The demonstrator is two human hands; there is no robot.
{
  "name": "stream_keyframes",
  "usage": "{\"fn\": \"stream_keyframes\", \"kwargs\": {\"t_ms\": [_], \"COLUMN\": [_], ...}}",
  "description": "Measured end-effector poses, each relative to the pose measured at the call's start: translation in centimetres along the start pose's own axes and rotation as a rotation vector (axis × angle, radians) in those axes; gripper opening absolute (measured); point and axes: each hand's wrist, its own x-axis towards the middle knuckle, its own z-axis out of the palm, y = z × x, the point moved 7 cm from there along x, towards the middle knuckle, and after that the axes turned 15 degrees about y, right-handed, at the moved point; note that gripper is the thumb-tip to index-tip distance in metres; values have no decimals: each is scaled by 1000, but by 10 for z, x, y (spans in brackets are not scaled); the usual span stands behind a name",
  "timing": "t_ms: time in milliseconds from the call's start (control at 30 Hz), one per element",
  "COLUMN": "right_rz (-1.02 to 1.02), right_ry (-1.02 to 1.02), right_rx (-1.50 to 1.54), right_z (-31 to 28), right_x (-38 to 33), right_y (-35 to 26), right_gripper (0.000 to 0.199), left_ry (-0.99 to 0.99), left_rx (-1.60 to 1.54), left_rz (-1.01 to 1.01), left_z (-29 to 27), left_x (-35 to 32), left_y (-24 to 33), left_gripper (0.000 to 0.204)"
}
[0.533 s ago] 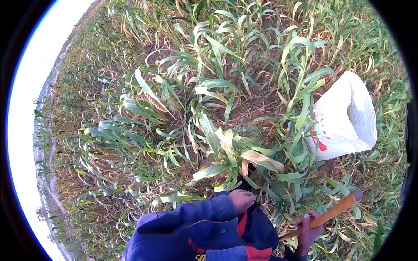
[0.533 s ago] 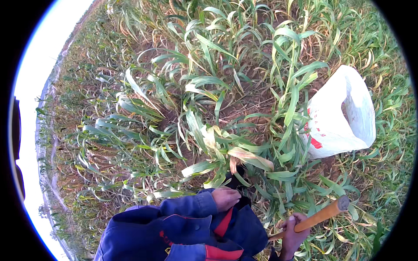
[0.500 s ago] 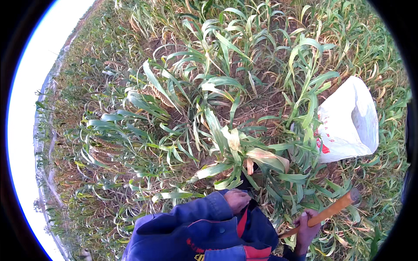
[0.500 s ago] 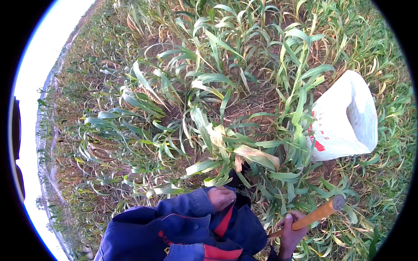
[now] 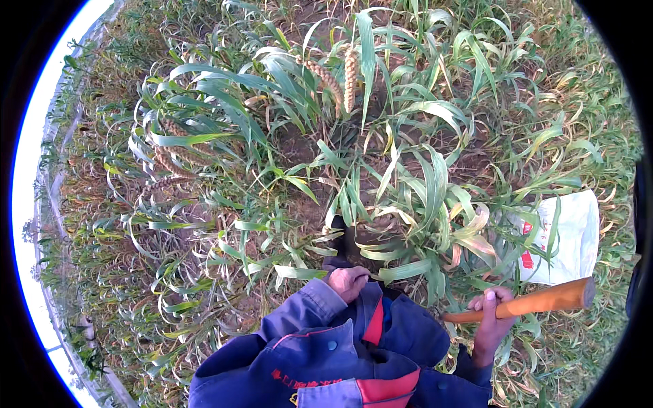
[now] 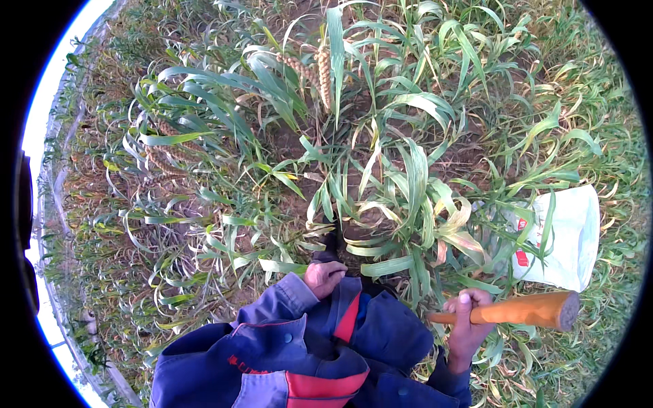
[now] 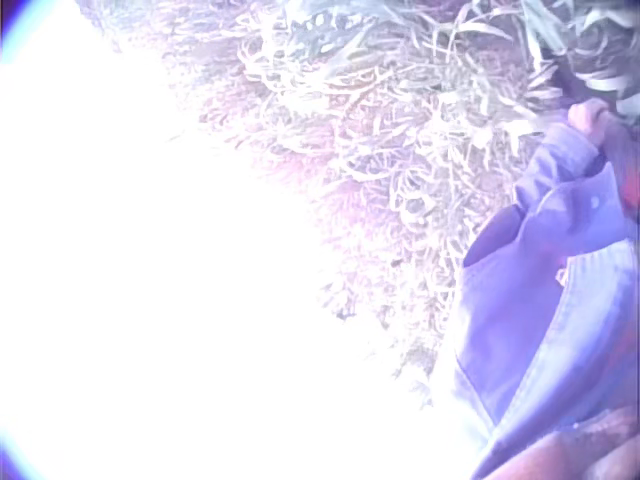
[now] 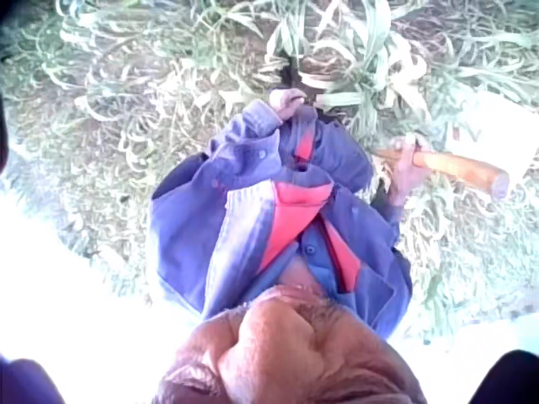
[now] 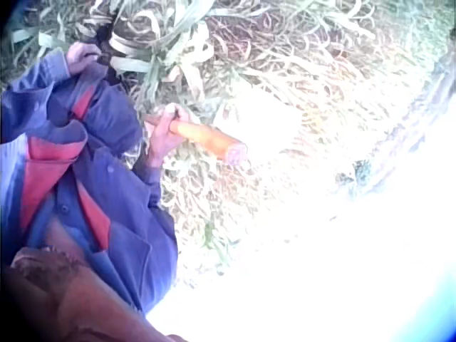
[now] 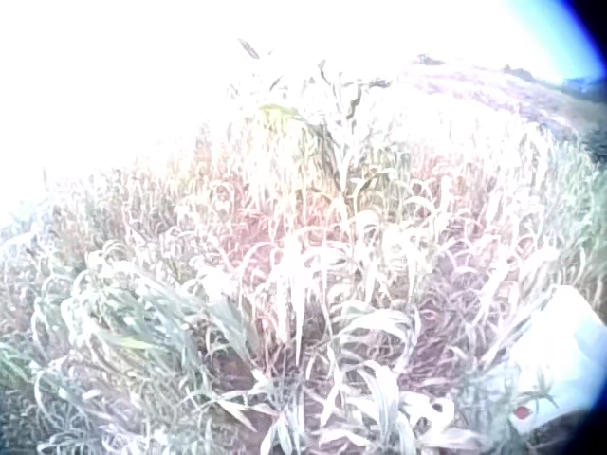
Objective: The person uses a sickle to cut mature grain stalks in a field, gathers them into bundles, and places the harvested grain heads into a white sack. The person repeats this process across multiple stalks.
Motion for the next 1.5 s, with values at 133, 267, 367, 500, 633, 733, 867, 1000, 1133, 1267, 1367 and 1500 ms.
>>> {"fn": "stream_keyframes", "kwargs": {"t_ms": [133,267,367,500,633,733,867,1000,1133,1267,1367,1500], "right_rz": [-218,-230,-173,-179,-118,-114,-202,-396,-444,-390,-354,-181], "right_ry": [-72,-145,-106,-270,-466,-474,-695,-423,-459,-646,-927,-1035], "right_rx": [214,340,326,54,-199,-186,-47,-88,-74,-86,-100,-13], "right_z": [60,110,140,178,203,207,193,181,192,250,303,349], "right_x": [-9,0,-1,-5,0,0,17,30,55,40,25,-3], "right_y": [-80,-122,-121,-110,-98,-107,-125,-156,-155,-129,-91,-39], "right_gripper": [10,18,21,35,56,55,49,49,34,23,21,20], "left_ry": [173,149,220,519,575,507,661,534,640,700,733,861], "left_rx": [-175,-209,-624,-850,-1027,-1134,-1431,-1691,-1601,-1188,-1091,-1120], "left_rz": [-13,-59,-349,-566,-744,-759,-839,-580,-569,-708,-728,-808], "left_z": [-68,-97,-96,-86,-71,-66,-49,-67,-121,-171,-177,-158], "left_x": [25,42,58,105,192,227,244,235,176,116,85,67], "left_y": [-24,-38,-94,-169,-204,-215,-288,-236,-242,-251,-252,-238], "left_gripper": [21,25,36,57,72,76,41,10,12,23,26,22]}}
